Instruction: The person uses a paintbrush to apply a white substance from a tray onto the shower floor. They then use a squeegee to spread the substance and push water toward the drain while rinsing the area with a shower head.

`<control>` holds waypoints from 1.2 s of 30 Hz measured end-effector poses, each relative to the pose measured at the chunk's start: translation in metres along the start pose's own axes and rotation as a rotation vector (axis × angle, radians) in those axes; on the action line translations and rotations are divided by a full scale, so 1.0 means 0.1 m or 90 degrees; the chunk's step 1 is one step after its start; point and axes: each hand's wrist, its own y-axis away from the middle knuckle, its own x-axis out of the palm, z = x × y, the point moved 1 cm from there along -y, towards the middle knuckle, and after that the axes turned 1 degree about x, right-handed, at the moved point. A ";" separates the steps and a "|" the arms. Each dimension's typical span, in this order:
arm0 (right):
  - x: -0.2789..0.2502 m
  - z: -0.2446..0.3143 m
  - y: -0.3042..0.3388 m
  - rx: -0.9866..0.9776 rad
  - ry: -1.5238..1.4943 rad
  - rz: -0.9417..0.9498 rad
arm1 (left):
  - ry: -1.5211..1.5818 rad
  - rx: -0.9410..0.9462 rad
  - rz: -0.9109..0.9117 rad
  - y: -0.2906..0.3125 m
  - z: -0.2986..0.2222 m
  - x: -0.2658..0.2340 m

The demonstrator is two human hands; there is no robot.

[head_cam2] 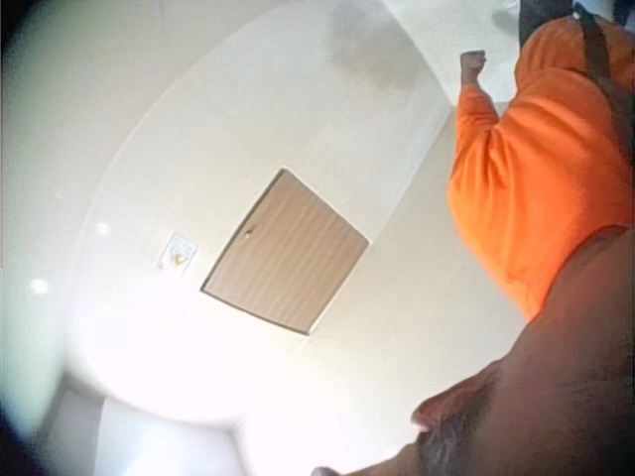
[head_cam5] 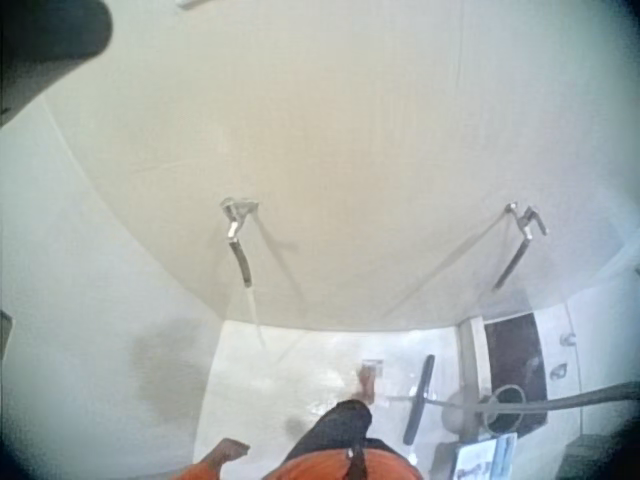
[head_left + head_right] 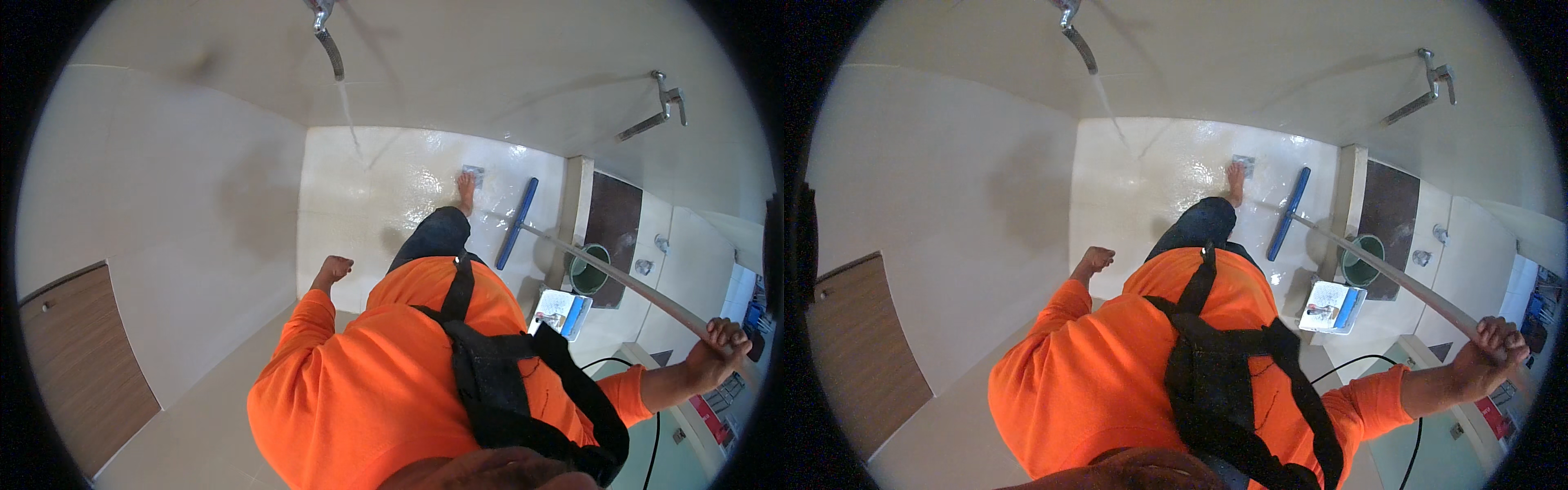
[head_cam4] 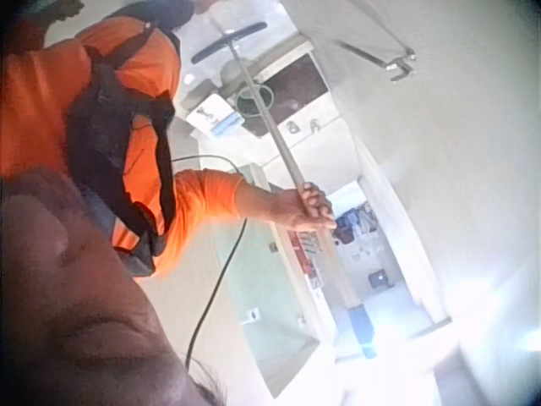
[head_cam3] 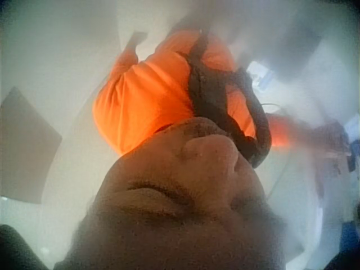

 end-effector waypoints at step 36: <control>3.15 0.09 0.21 0.003 -0.204 0.123 | 0.318 0.541 -0.225 -0.28 -2.10 -1.88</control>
